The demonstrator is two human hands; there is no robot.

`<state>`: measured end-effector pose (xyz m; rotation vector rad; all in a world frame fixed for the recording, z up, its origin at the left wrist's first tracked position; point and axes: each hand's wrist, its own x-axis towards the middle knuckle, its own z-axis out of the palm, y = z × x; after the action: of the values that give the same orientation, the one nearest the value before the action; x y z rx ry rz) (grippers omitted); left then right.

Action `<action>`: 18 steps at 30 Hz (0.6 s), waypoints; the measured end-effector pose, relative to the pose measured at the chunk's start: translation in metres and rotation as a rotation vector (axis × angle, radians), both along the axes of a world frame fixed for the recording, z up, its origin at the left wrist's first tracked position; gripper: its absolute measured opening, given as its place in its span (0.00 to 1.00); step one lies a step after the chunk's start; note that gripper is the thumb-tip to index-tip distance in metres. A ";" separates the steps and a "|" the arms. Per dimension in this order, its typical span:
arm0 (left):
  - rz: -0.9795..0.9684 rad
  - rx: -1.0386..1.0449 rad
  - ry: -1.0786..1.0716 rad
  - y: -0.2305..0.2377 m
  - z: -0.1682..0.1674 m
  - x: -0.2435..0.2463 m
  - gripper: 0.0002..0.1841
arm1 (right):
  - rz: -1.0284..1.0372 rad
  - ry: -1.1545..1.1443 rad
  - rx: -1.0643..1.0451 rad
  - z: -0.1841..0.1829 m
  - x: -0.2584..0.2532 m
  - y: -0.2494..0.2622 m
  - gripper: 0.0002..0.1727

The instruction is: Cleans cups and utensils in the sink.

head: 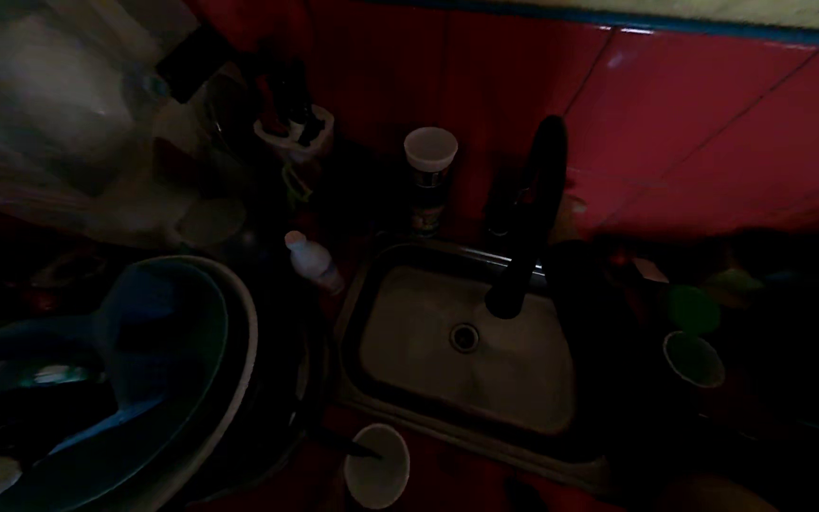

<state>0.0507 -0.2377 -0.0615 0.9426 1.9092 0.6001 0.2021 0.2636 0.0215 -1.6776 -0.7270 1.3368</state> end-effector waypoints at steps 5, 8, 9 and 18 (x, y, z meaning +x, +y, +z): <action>0.231 0.179 0.025 0.001 -0.033 0.031 0.66 | 0.107 -0.236 0.063 -0.036 0.024 0.019 0.54; 0.265 0.262 0.043 0.004 -0.045 0.031 0.62 | 0.118 -0.222 0.048 -0.033 0.025 0.023 0.55; 0.257 0.295 0.067 0.006 -0.052 0.029 0.60 | 0.101 -0.188 0.041 -0.032 0.023 0.024 0.57; 0.236 0.507 0.105 0.111 -0.069 0.036 0.58 | 0.030 -0.218 0.091 -0.038 0.022 0.028 0.64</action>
<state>0.0872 -0.1264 -0.1310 1.0812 2.0170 1.2370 0.2243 0.2916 -0.0164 -1.7618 -0.9289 1.1336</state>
